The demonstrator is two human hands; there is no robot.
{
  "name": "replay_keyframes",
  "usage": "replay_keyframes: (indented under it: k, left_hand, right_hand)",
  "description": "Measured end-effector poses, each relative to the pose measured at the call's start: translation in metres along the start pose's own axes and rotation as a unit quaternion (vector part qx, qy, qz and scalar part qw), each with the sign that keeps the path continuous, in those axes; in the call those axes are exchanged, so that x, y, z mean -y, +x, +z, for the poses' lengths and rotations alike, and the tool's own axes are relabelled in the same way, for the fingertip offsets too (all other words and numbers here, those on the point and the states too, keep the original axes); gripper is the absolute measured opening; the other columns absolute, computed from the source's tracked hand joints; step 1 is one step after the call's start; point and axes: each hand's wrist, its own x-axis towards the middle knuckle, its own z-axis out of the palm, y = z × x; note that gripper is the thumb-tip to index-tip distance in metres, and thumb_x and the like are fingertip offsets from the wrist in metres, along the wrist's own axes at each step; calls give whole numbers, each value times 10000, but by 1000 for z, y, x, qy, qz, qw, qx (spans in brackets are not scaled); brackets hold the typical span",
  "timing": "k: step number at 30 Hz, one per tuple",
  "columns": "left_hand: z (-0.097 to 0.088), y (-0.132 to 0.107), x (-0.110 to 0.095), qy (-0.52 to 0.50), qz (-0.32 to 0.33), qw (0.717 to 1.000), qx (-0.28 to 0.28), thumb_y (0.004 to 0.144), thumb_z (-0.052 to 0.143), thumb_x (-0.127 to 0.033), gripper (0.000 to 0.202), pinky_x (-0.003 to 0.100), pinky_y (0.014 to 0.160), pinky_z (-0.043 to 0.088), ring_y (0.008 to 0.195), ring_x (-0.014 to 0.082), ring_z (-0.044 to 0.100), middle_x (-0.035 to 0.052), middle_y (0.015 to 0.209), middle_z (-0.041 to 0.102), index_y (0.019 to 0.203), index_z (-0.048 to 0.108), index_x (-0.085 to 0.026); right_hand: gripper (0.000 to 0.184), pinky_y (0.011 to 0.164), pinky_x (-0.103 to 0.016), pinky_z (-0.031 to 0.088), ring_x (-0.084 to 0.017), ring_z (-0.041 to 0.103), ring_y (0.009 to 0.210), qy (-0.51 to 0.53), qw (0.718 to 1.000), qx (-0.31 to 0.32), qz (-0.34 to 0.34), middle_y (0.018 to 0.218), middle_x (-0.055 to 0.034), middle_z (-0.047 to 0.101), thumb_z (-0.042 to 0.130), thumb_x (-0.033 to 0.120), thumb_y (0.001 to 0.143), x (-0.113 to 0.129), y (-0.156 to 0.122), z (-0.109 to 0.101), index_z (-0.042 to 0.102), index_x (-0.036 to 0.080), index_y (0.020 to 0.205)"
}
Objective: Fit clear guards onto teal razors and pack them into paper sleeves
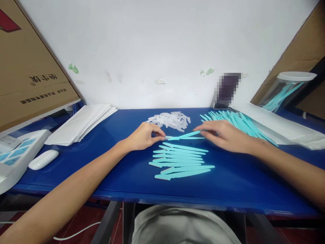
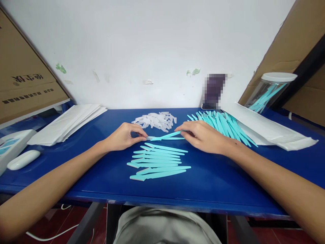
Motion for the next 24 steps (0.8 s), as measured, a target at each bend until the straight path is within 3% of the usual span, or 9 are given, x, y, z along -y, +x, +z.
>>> replay_keyframes:
  k: [4,12,24]
  left_hand:
    - [-3,0,3,1,-11,1000,15,906,712,-321,160,289,680,528,779,174,702,57,889,785,926,793,-184]
    - [-5,0,4,8,-3,1000,24,901,697,-265,128,308,751,550,834,177,711,43,942,789,954,800,-209]
    - [-7,0,5,2,-22,999,29,898,704,-286,154,291,674,527,795,179,695,65,911,784,962,806,-190]
  right_hand:
    - [332,758,-364,522,-252,723,887,-10,999,49,8,1057,-79,782,450,318,978,-1,0,-3,728,209,1123]
    - [336,772,-353,512,-238,717,896,-4,998,56,2,1078,-70,779,422,318,1000,1,-1,-4,710,212,1136]
    - [339,705,-332,473,-217,686,812,-5,996,89,20,972,-58,766,429,337,996,1,-1,-4,696,195,1148]
